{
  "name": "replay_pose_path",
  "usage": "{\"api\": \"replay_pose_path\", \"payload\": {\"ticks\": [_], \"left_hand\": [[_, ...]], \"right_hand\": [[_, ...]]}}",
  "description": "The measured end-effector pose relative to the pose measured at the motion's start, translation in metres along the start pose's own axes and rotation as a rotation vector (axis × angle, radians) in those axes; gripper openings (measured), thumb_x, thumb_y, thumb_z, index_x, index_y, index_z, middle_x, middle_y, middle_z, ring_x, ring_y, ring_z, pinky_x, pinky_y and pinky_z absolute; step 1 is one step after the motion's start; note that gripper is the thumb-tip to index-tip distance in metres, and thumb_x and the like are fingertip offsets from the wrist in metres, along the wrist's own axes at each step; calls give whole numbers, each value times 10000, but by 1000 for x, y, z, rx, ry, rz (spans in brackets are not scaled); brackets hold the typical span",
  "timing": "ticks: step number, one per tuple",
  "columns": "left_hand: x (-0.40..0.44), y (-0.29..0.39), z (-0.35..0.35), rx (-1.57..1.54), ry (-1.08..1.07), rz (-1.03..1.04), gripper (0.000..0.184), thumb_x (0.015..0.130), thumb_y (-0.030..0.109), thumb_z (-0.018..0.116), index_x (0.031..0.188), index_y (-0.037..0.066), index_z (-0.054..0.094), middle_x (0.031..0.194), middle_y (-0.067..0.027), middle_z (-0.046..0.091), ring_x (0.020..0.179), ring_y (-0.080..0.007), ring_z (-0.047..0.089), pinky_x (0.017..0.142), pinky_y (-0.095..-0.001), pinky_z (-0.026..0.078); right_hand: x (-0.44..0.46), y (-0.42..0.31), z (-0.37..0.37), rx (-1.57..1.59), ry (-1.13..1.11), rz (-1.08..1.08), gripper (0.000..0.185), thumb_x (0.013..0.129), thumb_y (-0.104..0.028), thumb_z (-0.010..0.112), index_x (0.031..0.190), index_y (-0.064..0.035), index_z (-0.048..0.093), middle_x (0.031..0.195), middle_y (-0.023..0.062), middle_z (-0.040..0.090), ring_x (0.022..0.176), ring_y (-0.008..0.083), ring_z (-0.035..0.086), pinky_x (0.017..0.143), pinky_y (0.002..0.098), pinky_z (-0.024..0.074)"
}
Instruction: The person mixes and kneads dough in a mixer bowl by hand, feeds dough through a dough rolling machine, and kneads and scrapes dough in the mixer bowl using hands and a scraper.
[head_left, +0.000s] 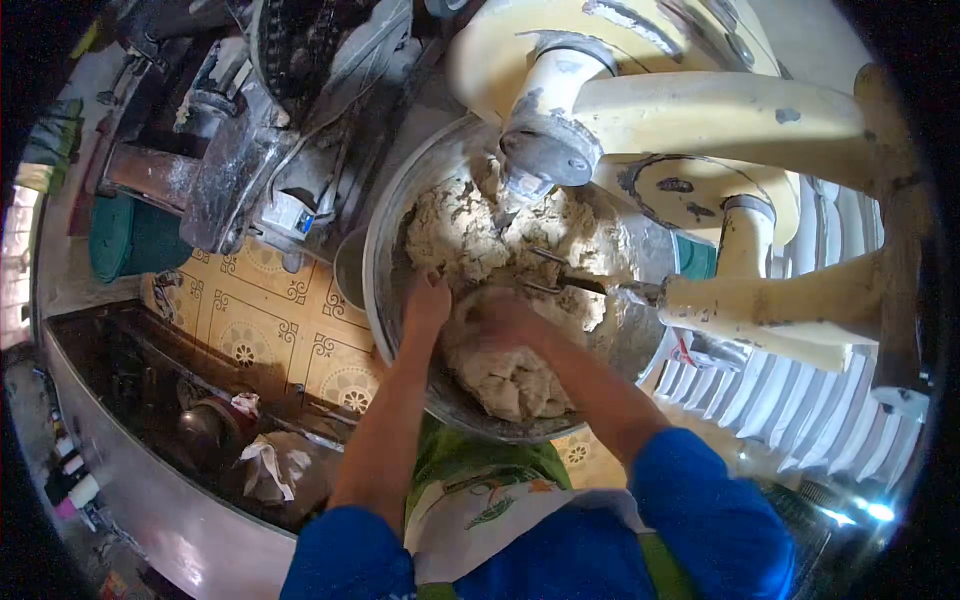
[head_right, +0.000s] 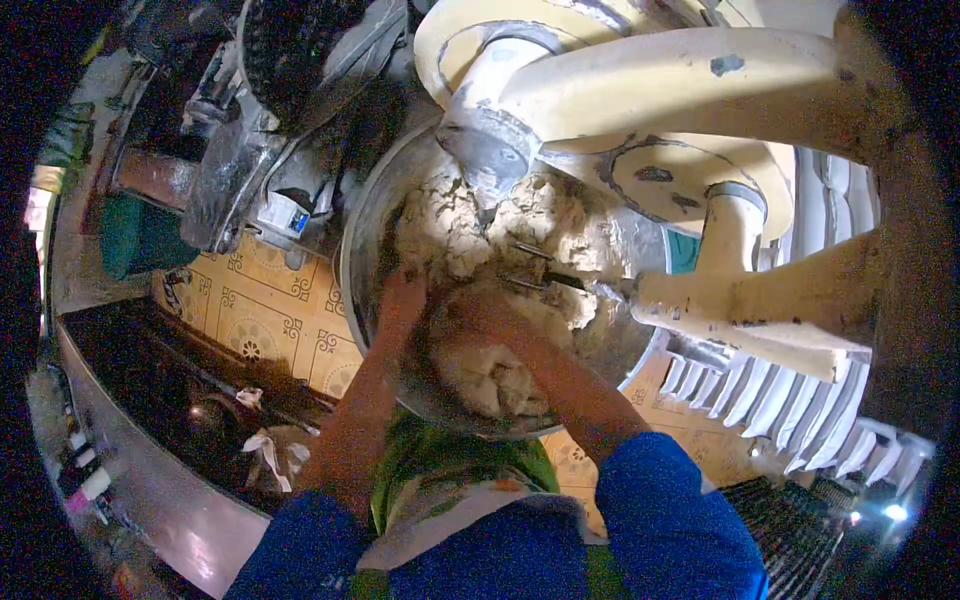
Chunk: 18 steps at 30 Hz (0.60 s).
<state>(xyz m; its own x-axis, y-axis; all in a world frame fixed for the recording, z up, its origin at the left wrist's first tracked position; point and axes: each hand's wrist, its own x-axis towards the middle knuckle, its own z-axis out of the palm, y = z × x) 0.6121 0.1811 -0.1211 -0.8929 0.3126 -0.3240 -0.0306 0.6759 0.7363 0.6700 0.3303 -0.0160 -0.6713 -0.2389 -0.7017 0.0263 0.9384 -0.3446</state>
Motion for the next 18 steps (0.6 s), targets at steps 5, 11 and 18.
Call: {"api": "replay_pose_path", "payload": {"ticks": [5, 11, 18], "left_hand": [[41, -156, 213, 7, 269, 198, 584, 927, 417, 576, 1385, 70, 471, 1460, -200, 390, 1244, -392, 465, 929, -502, 467], [13, -75, 115, -767, -567, -622, 731, 931, 491, 561, 1494, 99, 310, 1555, -138, 237, 1342, -358, 356, 1014, -516, 405], [40, -45, 64, -824, -546, -672, 726, 926, 508, 560, 1489, 109, 330, 1541, -125, 269, 1336, -338, 367, 1018, -499, 399]], "right_hand": [[-83, 55, 26, 811, 321, 11, 464, 861, -313, 632, 1271, -96, 610, 1402, 184, 490, 1243, 368, 487, 1057, 490, 362], [-132, 153, 131, 1160, 466, 523, 408, 918, -272, 626, 1268, -72, 563, 1139, 125, 586, 1048, 258, 589, 864, 374, 512], [-52, 153, 209, 1265, 246, 299, 423, 933, -276, 618, 1284, -59, 526, 1049, 112, 605, 980, 231, 601, 781, 345, 530]]}}
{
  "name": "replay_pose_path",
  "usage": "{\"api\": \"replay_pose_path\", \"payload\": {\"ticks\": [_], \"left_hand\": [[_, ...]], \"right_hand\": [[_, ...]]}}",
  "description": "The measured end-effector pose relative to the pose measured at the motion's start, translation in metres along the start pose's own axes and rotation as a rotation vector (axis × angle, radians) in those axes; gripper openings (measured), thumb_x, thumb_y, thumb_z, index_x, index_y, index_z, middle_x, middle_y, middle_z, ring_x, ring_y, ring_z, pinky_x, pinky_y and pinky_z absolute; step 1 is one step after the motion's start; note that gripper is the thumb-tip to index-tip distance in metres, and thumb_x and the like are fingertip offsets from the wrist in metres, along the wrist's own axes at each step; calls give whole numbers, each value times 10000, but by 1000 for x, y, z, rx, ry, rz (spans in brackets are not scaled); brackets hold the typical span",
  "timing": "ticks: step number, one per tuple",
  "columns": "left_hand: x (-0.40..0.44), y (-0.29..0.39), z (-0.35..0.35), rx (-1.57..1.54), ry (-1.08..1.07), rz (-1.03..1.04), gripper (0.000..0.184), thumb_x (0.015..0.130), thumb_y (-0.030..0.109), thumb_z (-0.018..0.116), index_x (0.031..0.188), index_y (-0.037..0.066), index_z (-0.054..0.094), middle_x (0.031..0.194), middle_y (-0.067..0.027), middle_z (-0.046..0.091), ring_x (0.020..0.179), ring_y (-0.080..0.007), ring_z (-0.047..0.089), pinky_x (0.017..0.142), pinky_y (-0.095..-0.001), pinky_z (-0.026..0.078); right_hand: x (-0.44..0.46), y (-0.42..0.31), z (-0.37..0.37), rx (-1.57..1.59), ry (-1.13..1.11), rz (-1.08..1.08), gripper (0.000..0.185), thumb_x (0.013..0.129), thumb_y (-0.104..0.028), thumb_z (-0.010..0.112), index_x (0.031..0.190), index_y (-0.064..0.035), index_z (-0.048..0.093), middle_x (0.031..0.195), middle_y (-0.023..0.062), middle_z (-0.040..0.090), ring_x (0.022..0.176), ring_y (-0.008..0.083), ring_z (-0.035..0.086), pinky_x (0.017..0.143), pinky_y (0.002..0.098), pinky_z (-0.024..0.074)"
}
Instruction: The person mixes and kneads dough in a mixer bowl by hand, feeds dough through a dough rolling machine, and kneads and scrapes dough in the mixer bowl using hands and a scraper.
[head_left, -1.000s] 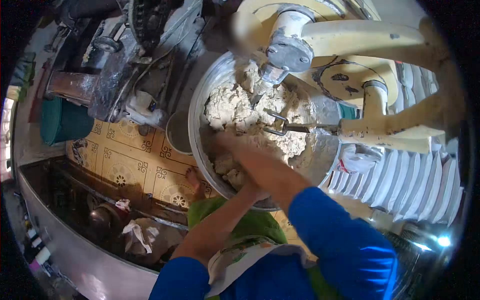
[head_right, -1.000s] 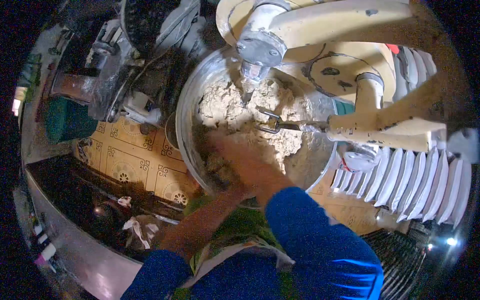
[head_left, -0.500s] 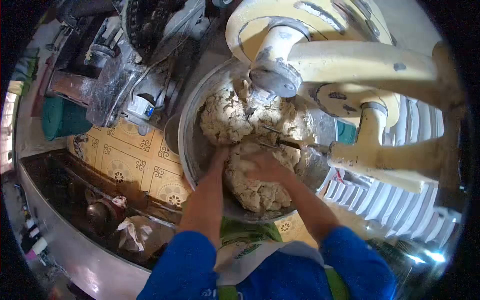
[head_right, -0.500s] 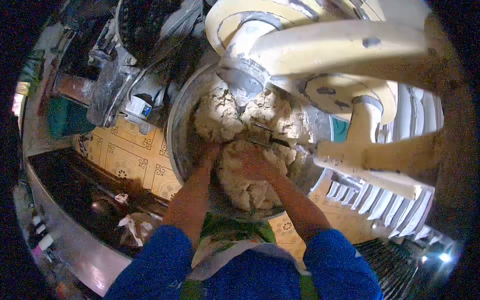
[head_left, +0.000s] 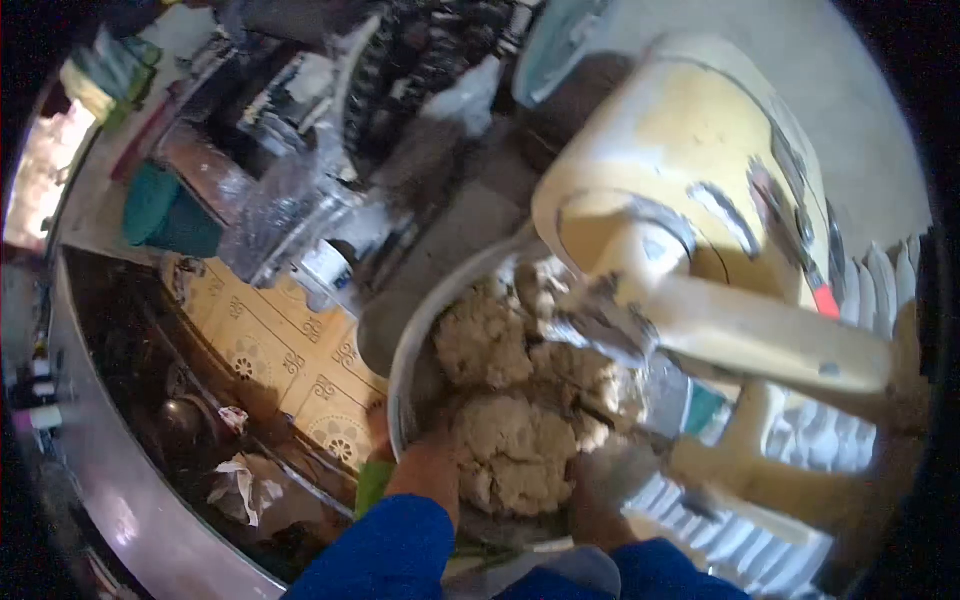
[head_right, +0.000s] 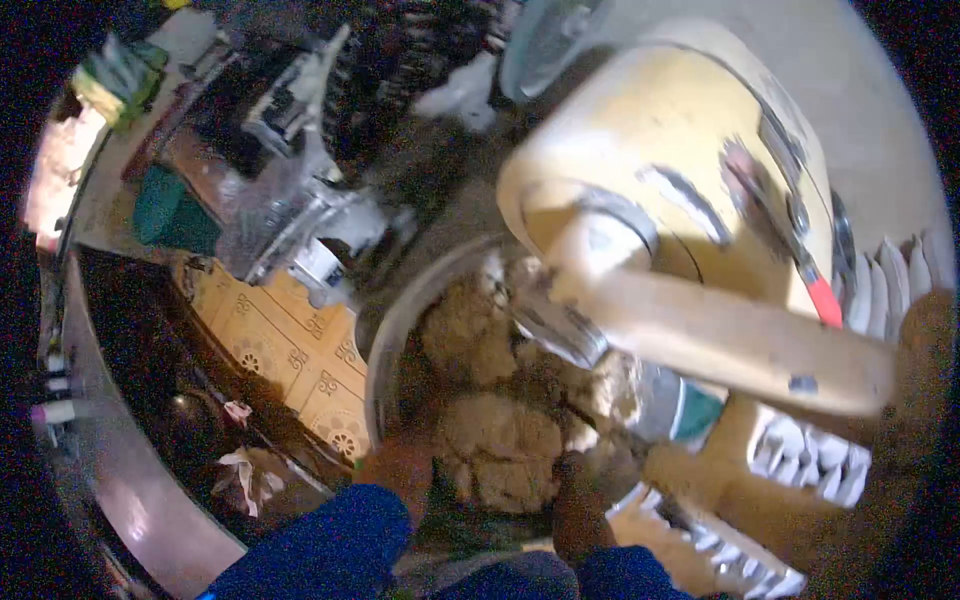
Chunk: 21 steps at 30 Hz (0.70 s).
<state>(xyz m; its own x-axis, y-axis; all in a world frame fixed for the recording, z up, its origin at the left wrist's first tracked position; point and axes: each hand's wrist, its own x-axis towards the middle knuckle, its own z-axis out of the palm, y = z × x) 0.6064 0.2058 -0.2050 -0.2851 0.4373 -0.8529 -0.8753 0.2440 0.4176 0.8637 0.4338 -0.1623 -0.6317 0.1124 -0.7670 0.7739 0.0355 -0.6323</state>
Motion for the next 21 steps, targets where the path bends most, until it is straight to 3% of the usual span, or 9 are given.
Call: {"api": "replay_pose_path", "payload": {"ticks": [6, 10, 14, 16, 17, 19, 21], "left_hand": [[-4, 6, 19, -57, -23, -53, 723, 923, 522, 559, 1484, 118, 346, 1530, -115, 296, 1331, -320, 376, 1020, -484, 394], [-19, -15, 22, -34, -50, -126, 722, 920, 532, 558, 1480, 124, 357, 1522, -108, 314, 1327, -308, 382, 1022, -474, 391], [-26, -16, 15, 24, -81, -161, 720, 918, 539, 557, 1478, 128, 366, 1516, -102, 328, 1325, -300, 387, 1024, -467, 388], [-21, -5, -8, 144, -371, -272, 705, 924, 532, 554, 1460, 105, 390, 1468, -124, 382, 1322, -270, 386, 1018, -445, 396], [-36, 5, -13, 161, -361, -268, 705, 924, 532, 554, 1460, 105, 390, 1468, -124, 382, 1322, -270, 386, 1018, -445, 396], [-98, 26, -7, 164, -471, -53, 680, 933, 523, 538, 1447, 97, 407, 1440, -137, 404, 1290, -260, 418, 1009, -419, 405], [-142, 39, -4, 169, -530, 52, 668, 938, 518, 531, 1441, 92, 416, 1427, -143, 415, 1274, -255, 435, 1005, -406, 409]], "right_hand": [[17, 21, -1, 101, -181, -125, 421, 937, -274, 612, 1286, -57, 521, 1042, 113, 607, 973, 230, 600, 777, 347, 528], [-67, 160, -104, 234, -276, -191, 420, 939, -273, 608, 1287, -55, 517, 1037, 113, 608, 968, 229, 599, 774, 349, 527], [-39, 120, -66, 370, -336, -280, 419, 942, -271, 605, 1288, -54, 514, 1032, 113, 609, 963, 229, 598, 771, 351, 525], [-2, 44, -8, 440, -373, -328, 419, 943, -270, 603, 1289, -53, 512, 1030, 114, 609, 960, 228, 598, 769, 352, 525], [12, -1, 24, 475, -388, -348, 418, 943, -270, 602, 1289, -53, 511, 1028, 114, 609, 959, 228, 598, 769, 352, 524], [23, -57, 64, 540, -414, -378, 418, 945, -269, 600, 1290, -52, 510, 1026, 114, 610, 957, 228, 598, 767, 353, 524], [5, -27, 49, 598, -438, -398, 417, 946, -268, 598, 1291, -52, 508, 1023, 114, 610, 954, 228, 597, 766, 354, 523]]}}
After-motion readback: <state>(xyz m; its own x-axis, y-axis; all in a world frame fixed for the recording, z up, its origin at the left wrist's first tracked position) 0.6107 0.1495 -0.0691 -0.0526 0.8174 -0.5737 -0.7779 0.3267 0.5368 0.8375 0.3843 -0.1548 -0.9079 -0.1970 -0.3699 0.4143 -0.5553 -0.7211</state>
